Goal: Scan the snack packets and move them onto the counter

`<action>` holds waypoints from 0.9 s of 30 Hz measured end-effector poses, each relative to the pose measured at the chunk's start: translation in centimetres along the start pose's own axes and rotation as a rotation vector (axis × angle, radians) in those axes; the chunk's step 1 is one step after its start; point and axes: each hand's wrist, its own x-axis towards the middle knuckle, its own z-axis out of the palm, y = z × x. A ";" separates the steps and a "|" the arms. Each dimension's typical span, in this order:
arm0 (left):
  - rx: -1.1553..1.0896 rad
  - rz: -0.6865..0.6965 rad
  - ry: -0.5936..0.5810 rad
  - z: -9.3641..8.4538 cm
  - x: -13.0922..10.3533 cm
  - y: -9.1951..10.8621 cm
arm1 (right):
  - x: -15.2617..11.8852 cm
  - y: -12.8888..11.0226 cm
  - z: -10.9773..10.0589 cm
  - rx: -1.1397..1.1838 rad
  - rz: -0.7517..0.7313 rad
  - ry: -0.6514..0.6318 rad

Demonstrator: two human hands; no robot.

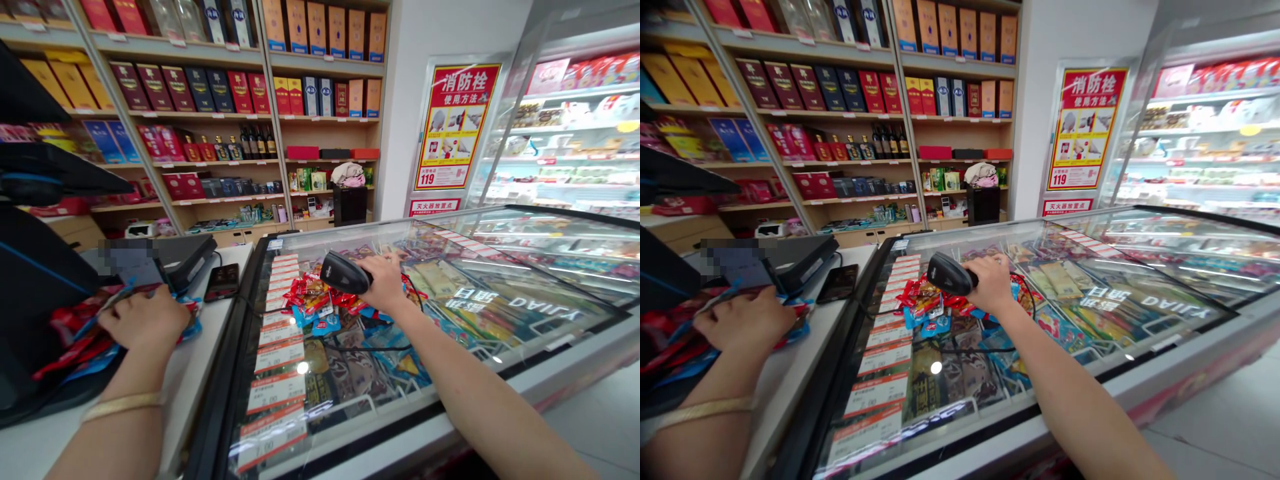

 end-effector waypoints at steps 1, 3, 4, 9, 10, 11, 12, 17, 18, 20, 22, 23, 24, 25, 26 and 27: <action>0.079 -0.005 0.025 0.1 0.1 -0.2 | 0.0 0.0 0.0 -0.001 -0.001 0.000; 0.270 0.012 0.111 0.4 0.3 -0.4 | -0.1 -0.1 0.1 -0.005 -0.003 -0.002; 0.299 0.039 0.112 0.5 0.3 -0.6 | -0.1 -0.1 0.2 -0.006 -0.004 -0.004; 0.330 0.087 0.079 0.4 0.2 -0.7 | -0.2 -0.3 0.3 0.004 -0.020 -0.014; 0.354 0.074 0.061 0.3 0.0 -0.6 | -0.2 -0.3 0.3 0.006 -0.019 -0.019; 0.375 0.064 0.048 0.2 -0.2 -0.3 | -0.3 -0.4 0.3 0.008 -0.017 -0.027; 0.384 0.061 0.048 0.0 -0.4 -0.1 | -0.3 -0.5 0.2 0.010 -0.015 -0.035; 0.173 0.123 0.126 0.1 -1.1 1.4 | -0.2 -0.7 0.1 0.013 -0.027 -0.061; 0.099 0.109 0.125 0.2 -1.2 1.7 | -0.2 -0.8 0.2 0.008 -0.029 -0.064; -0.063 0.055 0.103 0.8 -1.3 2.3 | -0.2 -0.8 0.2 0.003 -0.032 -0.070; -0.287 -0.025 0.066 1.4 -1.7 2.9 | -0.2 -0.8 0.1 0.005 -0.034 -0.076; -0.418 -0.063 0.040 1.7 -1.9 3.3 | -0.1 -0.8 0.1 0.009 -0.033 -0.079; -0.546 -0.093 0.012 1.9 -2.2 3.7 | -0.1 -0.9 0.1 0.014 -0.030 -0.080; -0.668 -0.122 -0.020 2.1 -2.5 4.1 | -0.1 -0.9 0.0 0.019 -0.027 -0.080; -0.783 -0.151 -0.050 2.2 -2.8 4.5 | -0.1 -1.0 -0.1 0.026 -0.023 -0.080; -0.881 -0.181 -0.087 2.3 -3.1 5.0 | -0.1 -1.1 -0.2 0.034 -0.021 -0.080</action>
